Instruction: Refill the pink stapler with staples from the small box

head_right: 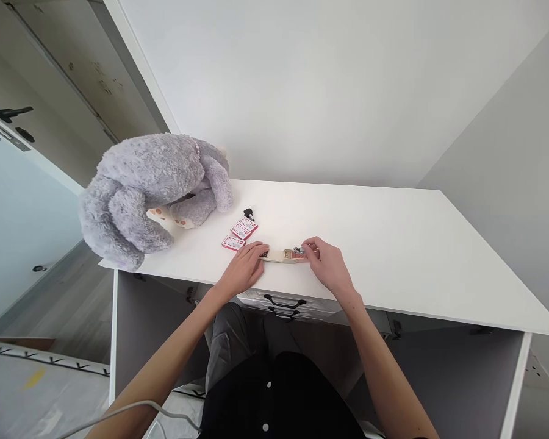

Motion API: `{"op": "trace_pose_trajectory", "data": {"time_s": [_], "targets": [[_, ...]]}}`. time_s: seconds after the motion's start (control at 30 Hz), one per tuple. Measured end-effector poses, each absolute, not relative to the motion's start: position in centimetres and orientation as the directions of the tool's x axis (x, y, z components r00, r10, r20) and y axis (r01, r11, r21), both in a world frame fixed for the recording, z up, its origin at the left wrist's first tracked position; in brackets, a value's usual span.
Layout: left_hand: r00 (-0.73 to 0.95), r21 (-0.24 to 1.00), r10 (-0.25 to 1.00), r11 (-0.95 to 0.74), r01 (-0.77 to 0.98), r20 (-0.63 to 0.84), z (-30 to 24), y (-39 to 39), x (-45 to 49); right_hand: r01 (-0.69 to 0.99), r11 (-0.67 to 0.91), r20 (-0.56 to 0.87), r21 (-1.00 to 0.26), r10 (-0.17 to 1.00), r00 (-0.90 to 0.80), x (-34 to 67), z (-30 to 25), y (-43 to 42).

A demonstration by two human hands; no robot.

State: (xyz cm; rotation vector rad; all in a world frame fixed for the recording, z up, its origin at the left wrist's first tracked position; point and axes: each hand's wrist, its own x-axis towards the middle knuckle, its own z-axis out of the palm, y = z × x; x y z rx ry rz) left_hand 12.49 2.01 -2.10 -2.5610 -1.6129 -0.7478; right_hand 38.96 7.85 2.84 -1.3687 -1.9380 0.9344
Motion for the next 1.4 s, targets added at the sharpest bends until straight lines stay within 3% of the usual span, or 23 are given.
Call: {"op": "trace_pose_trajectory", "data": {"time_s": [0.43, 1.1, 1.4], "targets": [[0.337, 0.274, 0.858, -0.456, 0.847, 0.387, -1.8, 1.9, 12.6, 0.692, 0.355, 0.134, -0.629, 0.926, -0.354, 38.4, 2.9, 8.1], [0.336, 0.291, 0.862, -0.456, 0.841, 0.379, -2.3, 2.1, 12.4, 0.749, 0.316, 0.086, -0.583, 0.94, -0.33, 37.9, 2.7, 9.0], [0.339, 0.283, 0.859, -0.458, 0.843, 0.383, -2.0, 1.9, 12.5, 0.862, 0.332, 0.045, -0.384, 0.939, -0.342, 37.5, 3.2, 9.2]]}}
